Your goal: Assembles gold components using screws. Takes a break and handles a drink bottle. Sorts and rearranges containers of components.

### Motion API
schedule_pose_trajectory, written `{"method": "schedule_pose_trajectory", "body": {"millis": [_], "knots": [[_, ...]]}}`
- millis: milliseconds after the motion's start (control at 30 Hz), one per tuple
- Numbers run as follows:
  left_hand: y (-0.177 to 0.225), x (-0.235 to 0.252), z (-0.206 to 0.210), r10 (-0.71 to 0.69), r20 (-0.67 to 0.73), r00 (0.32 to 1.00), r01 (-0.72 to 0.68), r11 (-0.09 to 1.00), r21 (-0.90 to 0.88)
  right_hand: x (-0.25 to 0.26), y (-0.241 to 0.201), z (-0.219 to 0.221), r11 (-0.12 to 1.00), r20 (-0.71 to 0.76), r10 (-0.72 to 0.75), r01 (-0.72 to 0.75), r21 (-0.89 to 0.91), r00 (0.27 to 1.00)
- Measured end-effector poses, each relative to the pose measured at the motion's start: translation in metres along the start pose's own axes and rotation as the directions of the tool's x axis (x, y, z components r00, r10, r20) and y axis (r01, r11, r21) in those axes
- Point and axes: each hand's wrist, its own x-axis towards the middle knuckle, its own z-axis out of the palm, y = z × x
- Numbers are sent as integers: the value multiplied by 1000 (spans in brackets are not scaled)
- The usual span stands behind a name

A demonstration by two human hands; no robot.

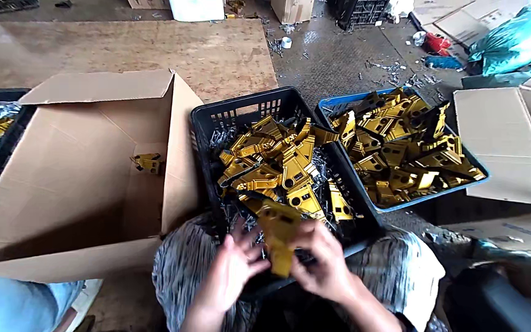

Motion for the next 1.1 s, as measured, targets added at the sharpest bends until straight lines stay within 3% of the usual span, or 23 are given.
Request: {"method": "schedule_pose_trajectory", "body": {"millis": [67, 100, 200, 267, 333, 400, 500, 567, 633, 700, 767, 800, 867, 933, 1100], "knots": [[-10, 1, 10, -102, 79, 992, 117, 970, -213, 3, -2, 12, 996, 130, -86, 82, 32, 988], [-15, 4, 9, -75, 7, 997, 75, 974, -213, 5, 4, 15, 999, 182, -49, 45, 26, 982], [-21, 23, -16, 187, -175, 967, -191, 982, -8, 11, 41, 20, 919, 252, 332, -252, -303, 909], [-13, 28, -25, 270, -260, 927, -257, 963, 84, 25, 58, 32, 705, 282, 663, -450, -548, 694], [-3, 30, -22, 290, -290, 912, -267, 957, 117, 43, 64, 52, 488, 278, 855, -497, -718, 437], [5, 32, -14, 258, -288, 922, -251, 966, 62, 55, 65, 69, 371, 232, 918, -489, -789, 322], [13, 38, -1, 279, -228, 933, -280, 959, 29, 65, 63, 61, 354, 250, 932, -502, -789, 264], [14, 41, 2, 341, -176, 923, -333, 940, 75, 58, 70, 37, 416, 300, 908, -537, -734, 293], [11, 43, 5, 343, -162, 925, -335, 939, 73, 46, 70, 9, 517, 340, 853, -549, -657, 396], [3, 47, 12, 245, -215, 945, -247, 969, 20, 28, 62, -10, 666, 347, 732, -506, -548, 587], [-6, 52, 22, 112, -245, 963, -138, 986, -90, 10, 56, -15, 858, 298, 485, -380, -346, 822], [-10, 55, 28, 59, -251, 966, -95, 987, -132, 6, 50, -15, 918, 285, 385, -332, -216, 878], [-17, 59, 37, 23, -268, 963, -62, 988, -138, 3, 40, -11, 959, 277, 274, -284, -7, 921], [-22, 59, 43, 54, -252, 966, -74, 995, -70, 2, 37, -6, 967, 250, 238, -253, 32, 939], [-27, 61, 37, 115, -115, 987, -103, 989, 105, -1, 43, 0, 962, 135, 220, -192, -195, 966]]}}
